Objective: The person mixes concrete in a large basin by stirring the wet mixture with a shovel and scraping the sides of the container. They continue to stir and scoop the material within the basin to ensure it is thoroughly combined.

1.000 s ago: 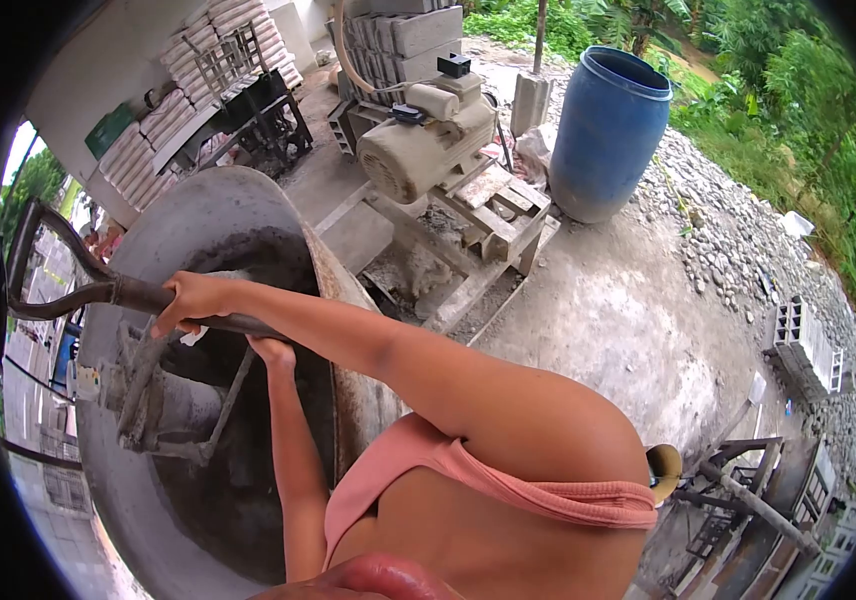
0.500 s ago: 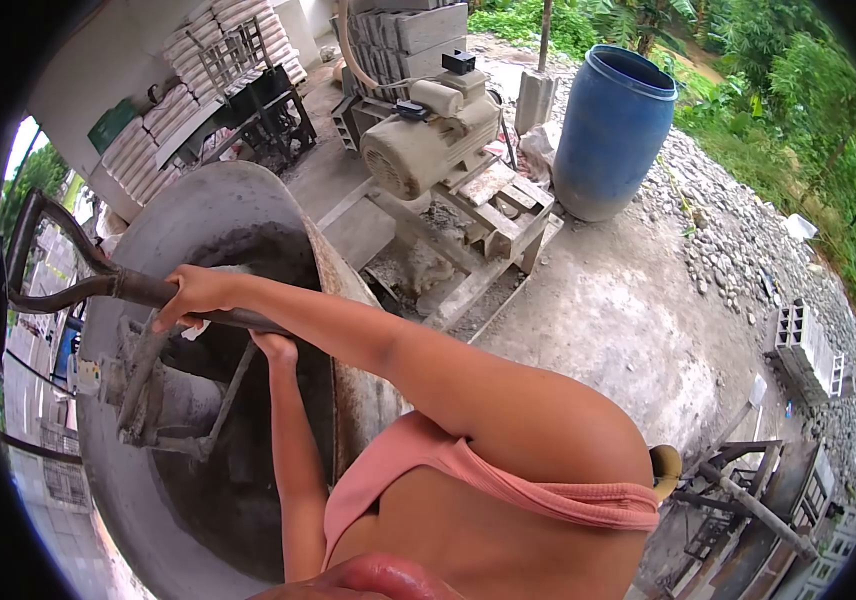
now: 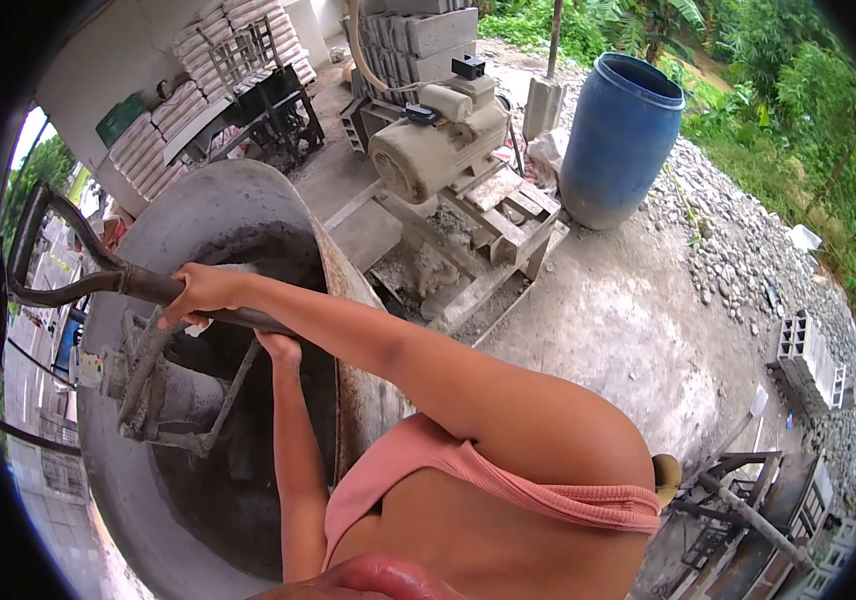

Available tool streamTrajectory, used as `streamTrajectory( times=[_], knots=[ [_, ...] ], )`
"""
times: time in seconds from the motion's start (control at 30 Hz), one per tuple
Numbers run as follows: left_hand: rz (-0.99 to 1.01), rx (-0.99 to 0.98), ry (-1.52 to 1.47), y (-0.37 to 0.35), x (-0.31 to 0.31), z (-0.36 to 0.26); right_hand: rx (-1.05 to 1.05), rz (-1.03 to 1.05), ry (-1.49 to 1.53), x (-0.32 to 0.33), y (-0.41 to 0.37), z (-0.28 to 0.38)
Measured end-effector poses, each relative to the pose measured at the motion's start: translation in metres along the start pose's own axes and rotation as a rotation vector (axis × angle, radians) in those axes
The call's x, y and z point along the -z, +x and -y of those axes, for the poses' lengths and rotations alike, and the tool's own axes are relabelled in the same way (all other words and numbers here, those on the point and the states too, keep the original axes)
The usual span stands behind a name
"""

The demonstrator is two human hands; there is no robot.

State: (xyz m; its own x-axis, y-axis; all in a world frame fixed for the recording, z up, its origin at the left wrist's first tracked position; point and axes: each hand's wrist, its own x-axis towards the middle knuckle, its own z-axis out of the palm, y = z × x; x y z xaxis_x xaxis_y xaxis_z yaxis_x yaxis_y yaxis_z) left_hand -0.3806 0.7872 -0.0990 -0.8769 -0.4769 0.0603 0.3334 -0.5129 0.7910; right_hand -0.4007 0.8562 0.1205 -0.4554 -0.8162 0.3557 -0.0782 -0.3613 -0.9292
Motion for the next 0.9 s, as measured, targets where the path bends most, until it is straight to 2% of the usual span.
streamTrajectory(
  times=[0.9],
  knots=[
    [-0.005,0.005,0.032,-0.0018,0.0020,-0.0012,-0.012,0.024,0.027,-0.0006,0.0004,0.0002]
  ],
)
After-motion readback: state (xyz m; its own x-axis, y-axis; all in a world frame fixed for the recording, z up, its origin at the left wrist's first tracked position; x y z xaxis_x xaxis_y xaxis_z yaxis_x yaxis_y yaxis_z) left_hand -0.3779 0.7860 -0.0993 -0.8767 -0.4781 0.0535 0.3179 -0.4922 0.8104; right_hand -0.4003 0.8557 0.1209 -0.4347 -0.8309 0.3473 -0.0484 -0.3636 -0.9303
